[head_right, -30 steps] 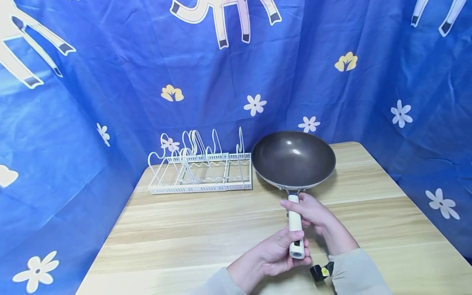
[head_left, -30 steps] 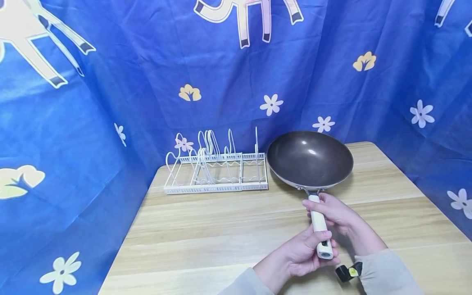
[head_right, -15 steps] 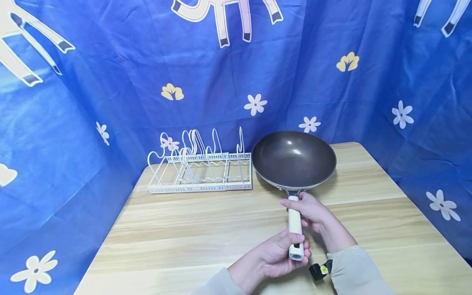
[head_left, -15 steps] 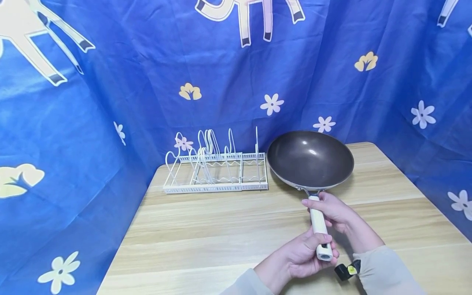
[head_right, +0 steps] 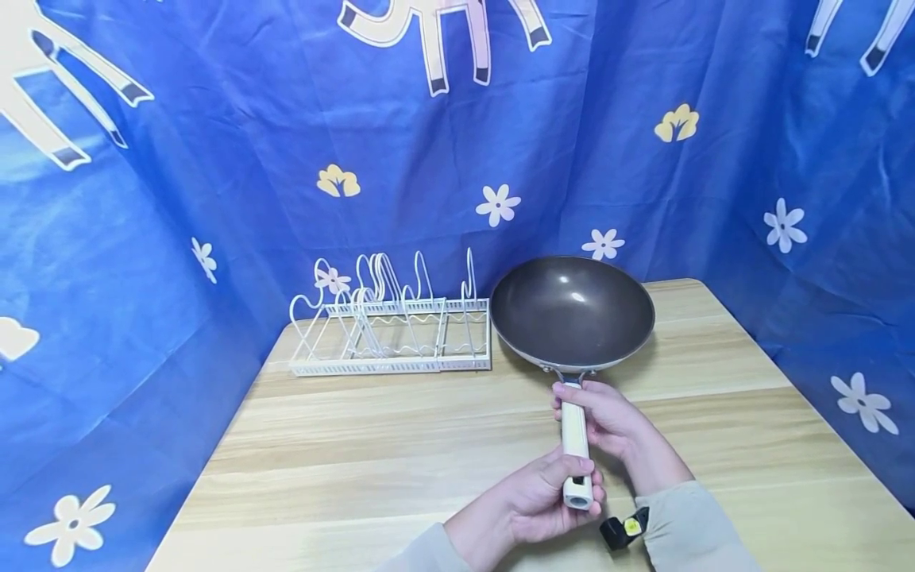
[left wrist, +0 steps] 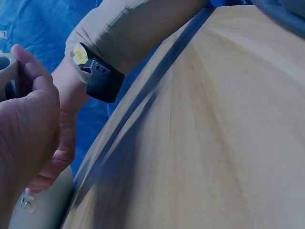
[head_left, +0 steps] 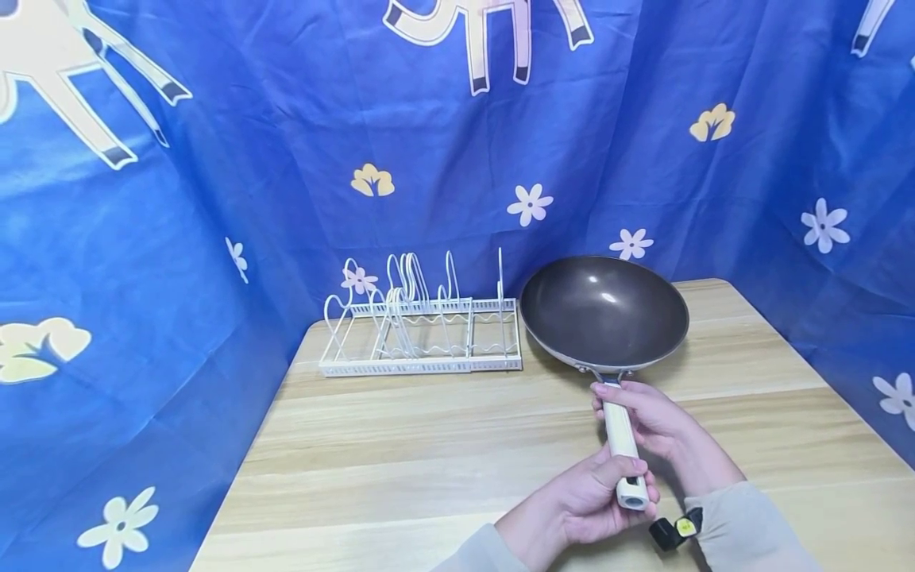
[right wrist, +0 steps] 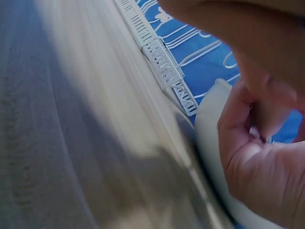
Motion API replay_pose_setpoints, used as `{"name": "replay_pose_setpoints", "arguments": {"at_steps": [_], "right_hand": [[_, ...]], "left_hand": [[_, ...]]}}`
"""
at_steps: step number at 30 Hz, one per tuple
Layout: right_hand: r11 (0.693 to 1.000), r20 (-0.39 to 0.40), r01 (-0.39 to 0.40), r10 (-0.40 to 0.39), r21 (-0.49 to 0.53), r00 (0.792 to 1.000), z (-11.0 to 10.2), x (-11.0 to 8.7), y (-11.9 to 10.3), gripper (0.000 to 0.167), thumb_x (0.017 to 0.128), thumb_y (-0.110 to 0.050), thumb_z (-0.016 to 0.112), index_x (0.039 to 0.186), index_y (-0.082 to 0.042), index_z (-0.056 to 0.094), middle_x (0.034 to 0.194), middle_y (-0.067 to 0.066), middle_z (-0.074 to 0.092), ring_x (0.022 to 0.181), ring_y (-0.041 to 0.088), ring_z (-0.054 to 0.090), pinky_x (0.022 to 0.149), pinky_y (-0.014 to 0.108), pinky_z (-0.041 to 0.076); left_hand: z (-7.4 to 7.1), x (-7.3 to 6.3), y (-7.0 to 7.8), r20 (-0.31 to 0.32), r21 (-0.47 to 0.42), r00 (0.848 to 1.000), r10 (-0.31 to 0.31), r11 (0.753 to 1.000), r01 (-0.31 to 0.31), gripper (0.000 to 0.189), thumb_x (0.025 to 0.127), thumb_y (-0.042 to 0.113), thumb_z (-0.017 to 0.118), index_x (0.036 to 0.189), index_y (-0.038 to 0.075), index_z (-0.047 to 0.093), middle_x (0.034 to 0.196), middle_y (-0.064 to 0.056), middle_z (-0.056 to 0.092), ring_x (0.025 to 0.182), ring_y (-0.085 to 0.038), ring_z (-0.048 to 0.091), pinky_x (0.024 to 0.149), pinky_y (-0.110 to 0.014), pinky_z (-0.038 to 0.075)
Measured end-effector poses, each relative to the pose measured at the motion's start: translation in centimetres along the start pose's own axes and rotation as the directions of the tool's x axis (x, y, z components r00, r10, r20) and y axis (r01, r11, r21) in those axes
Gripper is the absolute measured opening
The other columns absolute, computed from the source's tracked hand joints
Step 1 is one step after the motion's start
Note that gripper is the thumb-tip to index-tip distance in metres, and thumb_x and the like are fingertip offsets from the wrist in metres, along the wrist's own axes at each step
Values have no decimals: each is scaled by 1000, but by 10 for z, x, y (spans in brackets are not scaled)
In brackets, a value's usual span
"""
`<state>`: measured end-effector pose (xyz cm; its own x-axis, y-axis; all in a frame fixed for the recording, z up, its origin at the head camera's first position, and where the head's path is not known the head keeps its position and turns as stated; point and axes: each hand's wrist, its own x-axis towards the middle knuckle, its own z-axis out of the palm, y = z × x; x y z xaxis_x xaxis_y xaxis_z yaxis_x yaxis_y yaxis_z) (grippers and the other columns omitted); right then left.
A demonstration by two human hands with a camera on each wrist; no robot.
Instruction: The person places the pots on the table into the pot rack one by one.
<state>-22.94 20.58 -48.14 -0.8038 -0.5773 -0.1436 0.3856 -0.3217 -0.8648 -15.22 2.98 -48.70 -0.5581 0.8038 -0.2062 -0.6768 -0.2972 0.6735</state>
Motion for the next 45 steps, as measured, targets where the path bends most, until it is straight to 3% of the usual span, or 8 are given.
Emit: {"name": "replay_pose_setpoints", "arguments": {"at_steps": [5, 7, 19, 25, 34, 37, 41, 45], "right_hand": [[980, 186, 35, -73, 197, 980, -8, 2, 3, 36, 118, -9, 29, 136, -8, 60, 110, 3, 78, 97, 12, 79, 89, 23, 69], [973, 220, 35, -87, 230, 972, -9, 2, 4, 38, 119, -9, 26, 138, -8, 59, 111, 3, 78, 98, 13, 79, 90, 23, 69], [965, 208, 62, -118, 255, 971, 1, -4, 4, 39, 118, -9, 26, 130, -8, 64, 105, 3, 78, 90, 11, 77, 81, 19, 67], [966, 240, 129, -183, 224, 953, 9, -13, -1, 37, 118, -7, 26, 133, -9, 60, 108, 2, 81, 89, 9, 77, 75, 15, 65], [943, 272, 212, -281, 257, 920, 24, -26, -18, 41, 118, -5, 25, 146, -7, 53, 117, 5, 80, 102, 11, 79, 54, 8, 54], [929, 310, 212, -306, 304, 900, 27, -29, -20, 46, 117, -6, 18, 152, -5, 48, 124, 9, 77, 111, 18, 78, 73, 15, 65], [902, 371, 203, -351, 382, 860, 31, -31, -20, 55, 117, -9, 6, 160, -1, 39, 133, 15, 72, 122, 27, 75, 106, 34, 66], [874, 401, 216, -404, 436, 822, 36, -31, -18, 58, 117, -11, 2, 164, 0, 33, 141, 18, 68, 131, 30, 71, 116, 42, 60]], "left_hand": [[-2, -1, 3, 2, -11, 1000, -7, 1000, 7, 40, 108, 15, 50, 140, 30, 31, 88, 13, 65, 76, 1, 65, 75, -11, 61], [-2, -2, 3, 8, -16, 1000, -12, 1000, 13, 41, 108, 16, 49, 141, 31, 31, 89, 13, 65, 77, 1, 65, 76, -11, 61], [0, -11, 9, 102, -27, 994, -35, 999, 38, 32, 109, 13, 46, 134, 31, 38, 92, 15, 69, 82, 0, 67, 81, -11, 61], [4, -19, 13, 162, 23, 987, -22, 1000, 18, 41, 107, 12, 47, 140, 33, 36, 97, 15, 70, 87, 1, 69, 83, -13, 61], [10, -32, 27, 307, 97, 952, -17, 995, -13, 25, 106, 29, 66, 128, 31, 53, 102, 20, 68, 91, 3, 67, 85, -11, 60], [11, -37, 31, 347, 109, 938, -16, 994, -24, 27, 103, 37, 73, 124, 32, 56, 104, 21, 67, 92, 4, 65, 86, -11, 59], [13, -43, 36, 393, 125, 919, -21, 992, -31, 21, 109, 29, 62, 127, 36, 53, 105, 21, 66, 95, 3, 63, 88, -11, 59], [13, -48, 41, 442, 138, 896, -35, 990, -29, 29, 111, 20, 51, 132, 40, 50, 106, 21, 64, 97, 4, 65, 88, -10, 58]]}}
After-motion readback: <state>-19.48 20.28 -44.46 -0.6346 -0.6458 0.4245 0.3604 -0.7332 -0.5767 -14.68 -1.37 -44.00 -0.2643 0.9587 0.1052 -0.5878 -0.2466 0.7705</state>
